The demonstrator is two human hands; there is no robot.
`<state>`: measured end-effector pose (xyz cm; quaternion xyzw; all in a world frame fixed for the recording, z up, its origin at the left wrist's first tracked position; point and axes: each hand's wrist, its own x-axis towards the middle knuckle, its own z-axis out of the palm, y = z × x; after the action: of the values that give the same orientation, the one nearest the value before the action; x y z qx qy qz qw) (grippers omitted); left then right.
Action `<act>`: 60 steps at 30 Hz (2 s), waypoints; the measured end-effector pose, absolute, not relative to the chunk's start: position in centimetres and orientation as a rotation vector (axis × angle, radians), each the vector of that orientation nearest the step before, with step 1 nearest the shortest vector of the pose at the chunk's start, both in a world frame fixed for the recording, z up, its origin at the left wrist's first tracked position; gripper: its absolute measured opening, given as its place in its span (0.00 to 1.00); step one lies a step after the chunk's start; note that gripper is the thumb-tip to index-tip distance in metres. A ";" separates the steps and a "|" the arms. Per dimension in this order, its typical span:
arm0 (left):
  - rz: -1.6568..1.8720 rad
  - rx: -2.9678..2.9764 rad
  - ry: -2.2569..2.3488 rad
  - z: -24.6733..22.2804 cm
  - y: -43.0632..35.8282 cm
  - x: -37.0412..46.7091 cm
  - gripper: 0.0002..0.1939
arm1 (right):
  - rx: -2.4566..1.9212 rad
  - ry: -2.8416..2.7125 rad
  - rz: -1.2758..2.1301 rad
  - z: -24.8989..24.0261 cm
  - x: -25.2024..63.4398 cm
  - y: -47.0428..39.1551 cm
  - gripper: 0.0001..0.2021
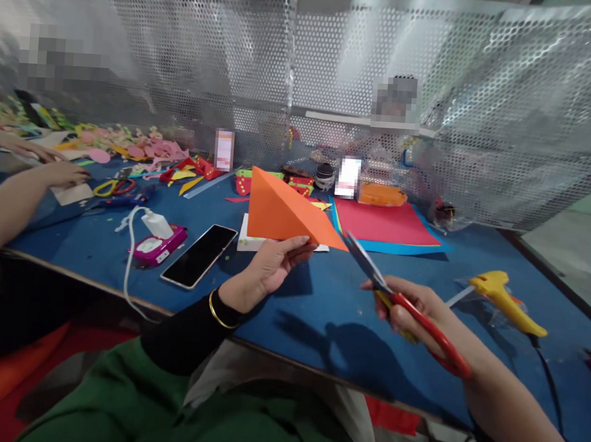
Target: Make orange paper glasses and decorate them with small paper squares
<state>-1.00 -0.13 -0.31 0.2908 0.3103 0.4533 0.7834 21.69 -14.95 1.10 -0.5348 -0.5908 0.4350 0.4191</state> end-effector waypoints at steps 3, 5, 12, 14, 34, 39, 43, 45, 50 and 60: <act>0.990 0.604 0.672 -0.6 -0.1 -0.9 0.03 | -1.402 -1.509 1.189 0.8 21.4 -15.6 0.32; 0.993 0.591 0.682 -0.7 -0.2 -0.9 0.04 | -1.430 -1.534 1.208 0.5 21.1 -15.5 0.31; 0.962 0.591 0.729 -0.8 -0.7 -1.0 0.05 | -1.504 -1.473 1.172 0.0 19.5 -14.6 0.32; 0.956 0.594 0.725 -0.9 -0.8 -1.0 0.04 | -1.488 -1.478 1.166 -0.3 19.4 -14.3 0.32; 0.964 0.626 0.689 -1.9 -0.9 -0.5 0.05 | -1.490 -1.693 1.093 -1.3 19.4 -13.2 0.29; 0.949 0.649 0.683 -2.2 -0.9 -0.4 0.05 | -1.480 -1.736 1.090 -1.8 19.8 -13.1 0.30; 0.948 0.663 0.684 -2.2 -1.0 -0.3 0.05 | -1.458 -1.729 1.143 -1.8 19.8 -13.2 0.32; 0.945 0.668 0.687 -2.2 -1.1 -0.3 0.06 | -1.468 -1.724 1.145 -1.8 19.8 -13.2 0.33; 0.930 0.674 0.696 -1.9 -1.3 -0.3 0.04 | -1.516 -1.765 1.024 -1.6 19.5 -13.2 0.34; 0.922 0.652 0.691 -1.5 -1.3 -0.4 0.04 | -1.656 -1.802 0.844 -1.6 18.9 -13.4 0.32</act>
<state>-0.43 -1.33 -1.47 0.3026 0.3208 0.4281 0.7888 18.87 -13.37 -1.61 -0.6155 -0.6696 0.3136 0.2728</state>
